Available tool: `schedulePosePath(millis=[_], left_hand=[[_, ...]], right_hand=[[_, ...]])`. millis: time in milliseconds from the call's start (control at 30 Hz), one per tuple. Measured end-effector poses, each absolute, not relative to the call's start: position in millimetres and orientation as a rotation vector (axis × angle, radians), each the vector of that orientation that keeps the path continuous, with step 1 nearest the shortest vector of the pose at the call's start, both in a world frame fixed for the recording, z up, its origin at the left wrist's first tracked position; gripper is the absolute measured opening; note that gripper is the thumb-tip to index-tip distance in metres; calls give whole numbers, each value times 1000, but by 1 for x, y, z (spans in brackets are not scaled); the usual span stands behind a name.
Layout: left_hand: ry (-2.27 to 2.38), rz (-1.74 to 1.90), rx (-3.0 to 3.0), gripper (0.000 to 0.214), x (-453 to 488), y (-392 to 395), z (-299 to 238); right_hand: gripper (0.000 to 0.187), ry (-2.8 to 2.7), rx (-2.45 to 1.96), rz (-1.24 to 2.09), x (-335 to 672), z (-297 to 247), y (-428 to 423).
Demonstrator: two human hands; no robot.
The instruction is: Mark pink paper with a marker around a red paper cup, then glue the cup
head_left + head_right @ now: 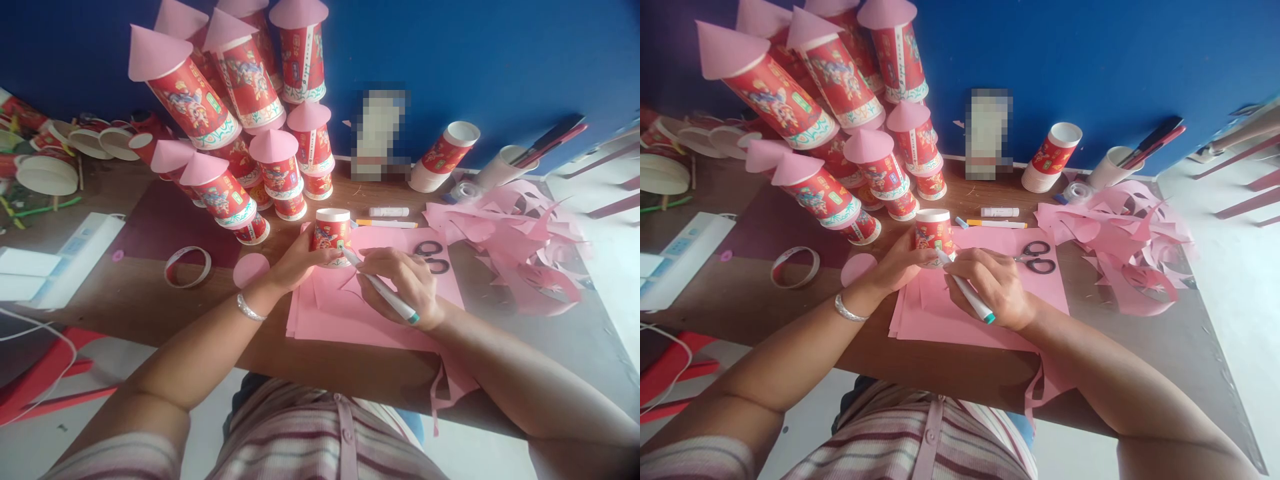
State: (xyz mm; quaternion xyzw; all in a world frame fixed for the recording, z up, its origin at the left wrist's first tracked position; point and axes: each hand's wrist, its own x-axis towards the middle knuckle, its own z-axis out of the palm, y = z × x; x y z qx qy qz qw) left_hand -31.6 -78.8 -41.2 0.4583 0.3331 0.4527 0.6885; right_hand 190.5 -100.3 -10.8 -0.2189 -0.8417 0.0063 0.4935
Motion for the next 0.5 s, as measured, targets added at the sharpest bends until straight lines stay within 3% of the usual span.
schedulePosePath(millis=[167,500], left_hand=[[682,1025,993,37,-31,-78,-36],[639,1061,927,40,-32,-78,-42]], right_hand=[[28,-2045,-568,-8,192,-9,-100],[25,-2055,-617,-28,192,-8,-101]])
